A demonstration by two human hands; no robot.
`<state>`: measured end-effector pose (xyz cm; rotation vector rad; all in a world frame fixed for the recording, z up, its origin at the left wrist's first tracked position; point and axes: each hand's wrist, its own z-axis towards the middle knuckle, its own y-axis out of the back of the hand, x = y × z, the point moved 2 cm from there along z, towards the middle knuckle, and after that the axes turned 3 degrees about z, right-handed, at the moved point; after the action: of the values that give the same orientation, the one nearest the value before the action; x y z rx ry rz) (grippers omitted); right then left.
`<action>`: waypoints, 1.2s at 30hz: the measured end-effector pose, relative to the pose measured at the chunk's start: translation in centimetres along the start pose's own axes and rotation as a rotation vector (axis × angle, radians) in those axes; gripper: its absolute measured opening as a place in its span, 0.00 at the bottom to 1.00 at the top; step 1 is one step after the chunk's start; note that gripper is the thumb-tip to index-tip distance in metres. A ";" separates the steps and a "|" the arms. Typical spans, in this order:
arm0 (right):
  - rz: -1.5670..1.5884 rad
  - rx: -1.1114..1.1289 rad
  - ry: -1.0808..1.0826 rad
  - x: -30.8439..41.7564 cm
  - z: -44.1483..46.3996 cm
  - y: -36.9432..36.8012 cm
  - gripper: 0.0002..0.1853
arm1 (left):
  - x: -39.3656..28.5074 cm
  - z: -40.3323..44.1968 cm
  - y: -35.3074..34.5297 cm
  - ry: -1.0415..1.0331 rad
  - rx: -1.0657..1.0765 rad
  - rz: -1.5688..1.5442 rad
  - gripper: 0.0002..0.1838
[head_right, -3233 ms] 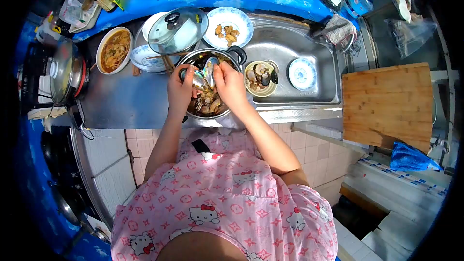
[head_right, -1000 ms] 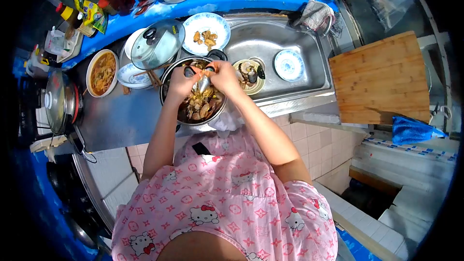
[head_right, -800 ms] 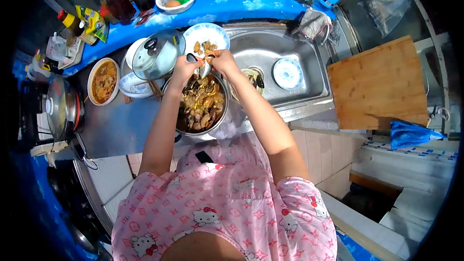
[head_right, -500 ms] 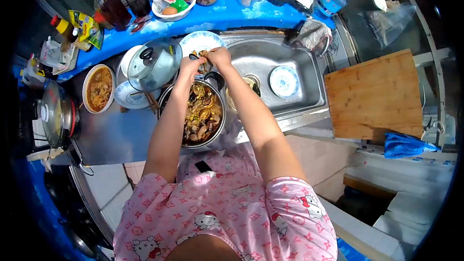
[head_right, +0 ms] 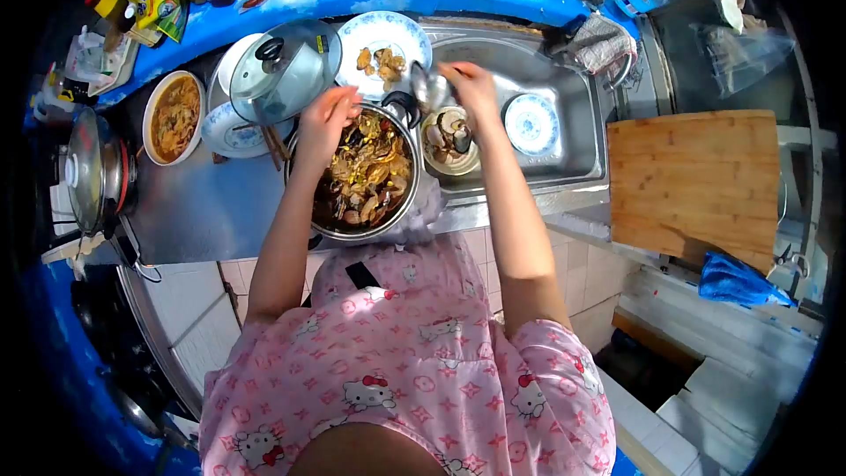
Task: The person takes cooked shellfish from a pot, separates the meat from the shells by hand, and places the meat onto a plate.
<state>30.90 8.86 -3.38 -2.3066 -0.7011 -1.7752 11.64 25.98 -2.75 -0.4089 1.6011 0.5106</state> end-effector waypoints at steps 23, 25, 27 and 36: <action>0.074 0.292 -0.097 -4.5 -13.9 -8.2 0.32 | 2.6 -9.5 -1.4 -0.496 -0.195 0.800 0.15; 0.274 0.338 -0.091 -4.4 -14.3 -9.3 0.33 | 2.3 -10.5 -1.3 -0.555 -0.237 0.743 0.17; 0.282 0.395 0.038 -3.6 -14.8 -9.3 0.32 | 2.0 -10.7 -0.7 -0.595 -0.243 0.685 0.19; -0.209 0.538 0.469 -0.4 -15.8 -7.8 0.35 | -0.1 -9.4 1.1 0.184 0.146 -0.175 0.21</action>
<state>13.56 9.50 -0.45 -1.4515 -1.1750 -1.8199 3.18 21.75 -1.97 -0.4911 1.7477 0.2259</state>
